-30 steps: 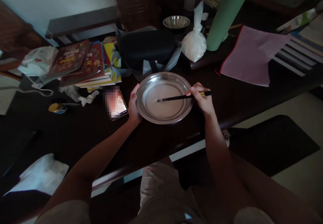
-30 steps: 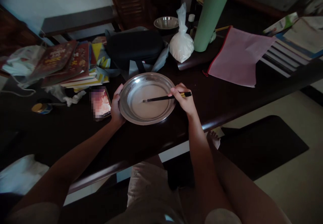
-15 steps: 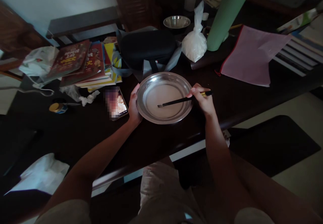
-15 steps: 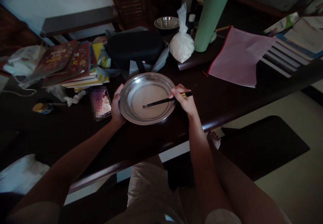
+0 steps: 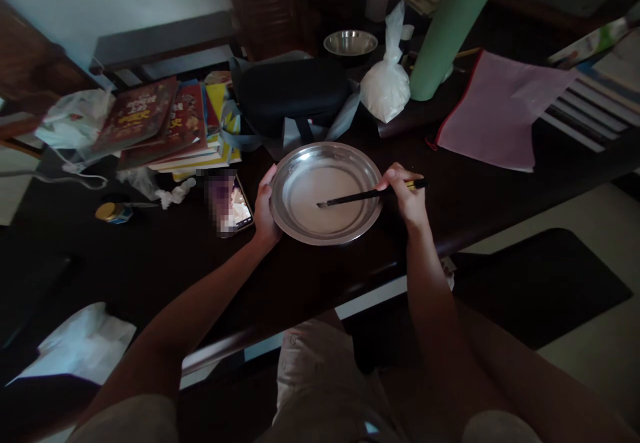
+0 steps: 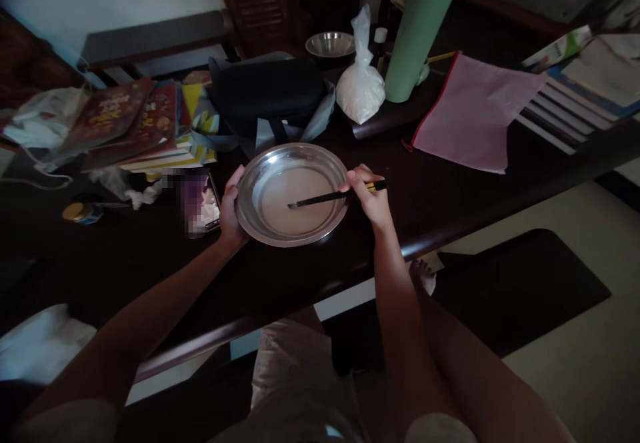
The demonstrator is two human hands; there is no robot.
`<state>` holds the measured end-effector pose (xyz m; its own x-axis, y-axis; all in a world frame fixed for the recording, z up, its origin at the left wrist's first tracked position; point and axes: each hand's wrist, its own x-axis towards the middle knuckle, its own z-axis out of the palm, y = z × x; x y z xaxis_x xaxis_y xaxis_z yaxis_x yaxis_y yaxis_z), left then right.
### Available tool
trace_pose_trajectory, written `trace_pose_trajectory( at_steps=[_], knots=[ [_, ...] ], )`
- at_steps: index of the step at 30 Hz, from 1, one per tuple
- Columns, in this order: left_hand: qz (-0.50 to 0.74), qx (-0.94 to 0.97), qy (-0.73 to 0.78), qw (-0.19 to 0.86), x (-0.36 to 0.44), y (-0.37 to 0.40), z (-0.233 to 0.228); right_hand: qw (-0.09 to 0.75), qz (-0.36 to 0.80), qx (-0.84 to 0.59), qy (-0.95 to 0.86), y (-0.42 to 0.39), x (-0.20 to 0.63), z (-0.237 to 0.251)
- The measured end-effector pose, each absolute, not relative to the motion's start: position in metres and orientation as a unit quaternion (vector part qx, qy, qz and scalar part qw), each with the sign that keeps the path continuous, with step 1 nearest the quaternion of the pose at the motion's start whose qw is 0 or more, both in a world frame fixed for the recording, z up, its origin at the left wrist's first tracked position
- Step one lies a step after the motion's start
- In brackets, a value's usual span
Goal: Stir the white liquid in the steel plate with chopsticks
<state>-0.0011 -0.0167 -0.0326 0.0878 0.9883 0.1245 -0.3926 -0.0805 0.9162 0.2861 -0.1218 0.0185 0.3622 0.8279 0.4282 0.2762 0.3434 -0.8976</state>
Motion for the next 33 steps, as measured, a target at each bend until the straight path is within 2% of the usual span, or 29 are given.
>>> trace_pose_trajectory(
  at_steps=[4,17,21,33],
  knots=[
    [0.581,0.447,0.34,0.589,0.0001,-0.0183,-0.0307,0.607,0.221,-0.541,-0.54,-0.1216,0.2854,0.0194],
    [0.576,0.446,0.344,0.592,-0.0021,-0.0175,-0.031,0.622,0.219,-0.54,-0.523,-0.1228,0.2851,0.0204],
    [0.583,0.441,0.351,0.585,0.0002,-0.0183,-0.0313,0.6,0.231,-0.546,-0.537,-0.1229,0.2841,0.022],
    [0.577,0.448,0.332,0.597,-0.0012,-0.0181,-0.0305,0.633,0.21,-0.537,-0.516,-0.1214,0.2847,0.0196]
  ],
)
